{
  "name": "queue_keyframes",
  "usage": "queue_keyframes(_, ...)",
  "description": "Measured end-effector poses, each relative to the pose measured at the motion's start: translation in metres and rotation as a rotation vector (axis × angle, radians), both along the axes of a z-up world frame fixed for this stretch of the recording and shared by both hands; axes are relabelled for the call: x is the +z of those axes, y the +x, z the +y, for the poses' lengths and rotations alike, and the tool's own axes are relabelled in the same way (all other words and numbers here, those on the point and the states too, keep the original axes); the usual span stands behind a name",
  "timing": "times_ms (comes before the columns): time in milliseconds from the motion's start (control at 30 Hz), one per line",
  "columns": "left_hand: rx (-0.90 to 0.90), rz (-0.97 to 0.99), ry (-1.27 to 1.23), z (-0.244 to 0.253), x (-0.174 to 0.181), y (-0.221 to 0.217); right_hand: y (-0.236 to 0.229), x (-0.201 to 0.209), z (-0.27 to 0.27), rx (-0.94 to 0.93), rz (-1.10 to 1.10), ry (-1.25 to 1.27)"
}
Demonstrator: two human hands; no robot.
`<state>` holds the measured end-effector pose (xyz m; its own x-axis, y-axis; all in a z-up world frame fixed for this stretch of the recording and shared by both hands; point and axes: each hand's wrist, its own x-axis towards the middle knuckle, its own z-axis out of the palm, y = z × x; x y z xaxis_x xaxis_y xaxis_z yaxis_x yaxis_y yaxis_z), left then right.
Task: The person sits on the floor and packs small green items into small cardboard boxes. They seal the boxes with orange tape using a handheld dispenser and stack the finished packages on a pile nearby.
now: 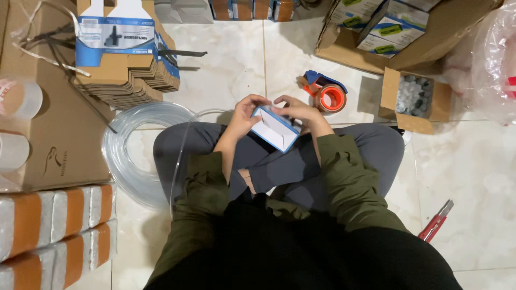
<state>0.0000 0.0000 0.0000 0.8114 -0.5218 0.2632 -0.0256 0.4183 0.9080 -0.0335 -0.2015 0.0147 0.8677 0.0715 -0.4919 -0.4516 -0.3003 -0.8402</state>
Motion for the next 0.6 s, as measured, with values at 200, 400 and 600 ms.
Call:
queue_keyframes(200, 0.194, 0.01, 0.127, -0.007, 0.004, -0.01, -0.002, 0.008, 0.005, -0.37, -0.256, 0.387)
queue_keyframes(400, 0.115, 0.335, -0.058, -0.024, -0.019, -0.017, -0.005, 0.04, 0.031, 0.099, 0.035, -0.363)
queue_keyframes(600, 0.267, 0.211, 0.399, -0.009, -0.035, 0.001, 0.014, -0.074, 0.006, 0.341, -0.351, -0.69)
